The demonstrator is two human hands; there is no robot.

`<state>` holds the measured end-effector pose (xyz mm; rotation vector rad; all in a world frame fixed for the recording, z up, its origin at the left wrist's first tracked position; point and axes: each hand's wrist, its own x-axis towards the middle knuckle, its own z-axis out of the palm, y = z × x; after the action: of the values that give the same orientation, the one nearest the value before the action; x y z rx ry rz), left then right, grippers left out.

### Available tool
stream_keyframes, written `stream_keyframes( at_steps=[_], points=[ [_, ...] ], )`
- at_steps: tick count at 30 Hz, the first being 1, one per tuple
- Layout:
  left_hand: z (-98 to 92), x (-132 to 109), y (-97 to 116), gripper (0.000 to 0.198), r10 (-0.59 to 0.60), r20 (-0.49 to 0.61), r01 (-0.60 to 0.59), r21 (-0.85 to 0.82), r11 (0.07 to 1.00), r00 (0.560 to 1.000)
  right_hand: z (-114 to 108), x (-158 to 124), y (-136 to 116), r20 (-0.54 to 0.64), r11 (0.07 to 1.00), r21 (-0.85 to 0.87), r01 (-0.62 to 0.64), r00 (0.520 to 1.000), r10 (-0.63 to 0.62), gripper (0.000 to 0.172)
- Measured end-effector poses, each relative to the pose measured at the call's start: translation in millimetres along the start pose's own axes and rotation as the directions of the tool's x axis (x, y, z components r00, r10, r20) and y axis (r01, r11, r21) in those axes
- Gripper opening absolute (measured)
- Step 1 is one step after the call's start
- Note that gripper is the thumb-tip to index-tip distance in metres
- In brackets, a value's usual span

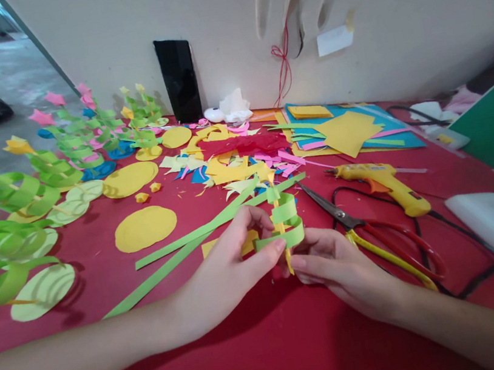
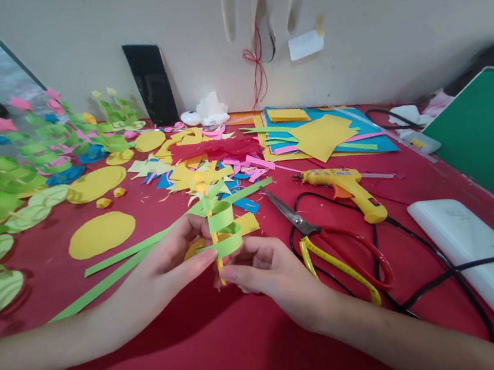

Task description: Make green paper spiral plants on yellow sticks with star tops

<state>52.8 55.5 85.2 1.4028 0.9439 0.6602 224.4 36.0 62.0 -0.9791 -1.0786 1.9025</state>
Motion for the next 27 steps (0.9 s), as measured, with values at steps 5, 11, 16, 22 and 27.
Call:
stream_keyframes(
  at_steps=[5, 11, 16, 22, 27],
  points=[
    [0.4, -1.9, -0.9, 0.009, -0.023, 0.001, 0.023, 0.015, 1.000, 1.000, 1.0, 0.1, -0.5, -0.010, 1.000, -0.004, 0.005, 1.000, -0.005, 0.016],
    [0.2, -0.9, -0.9, 0.009, -0.010, 0.006, 0.010, 0.026, 1.000, 1.000, 2.0, 0.3, -1.0, -0.016, 1.000, -0.009, 0.004, 1.000, -0.004, 0.019],
    [0.7, -0.8, -1.0, 0.006, -0.018, 0.044, 0.022, -0.090, 0.996, 0.999, 1.2, 0.5, -0.9, -0.019, 1.000, -0.014, -0.004, 1.000, 0.004, 0.018],
    [0.4, 0.0, -1.4, 0.007, -0.023, 0.044, 0.026, -0.063, 0.998, 0.999, -0.2, 0.0, -1.0, -0.015, 1.000, -0.019, -0.010, 1.000, 0.010, 0.017],
    [1.1, 0.0, -0.3, 0.007, -0.022, 0.038, 0.023, -0.037, 0.999, 0.999, -0.3, 0.8, -1.3, -0.010, 1.000, -0.016, -0.018, 1.000, 0.018, 0.016]
  ],
)
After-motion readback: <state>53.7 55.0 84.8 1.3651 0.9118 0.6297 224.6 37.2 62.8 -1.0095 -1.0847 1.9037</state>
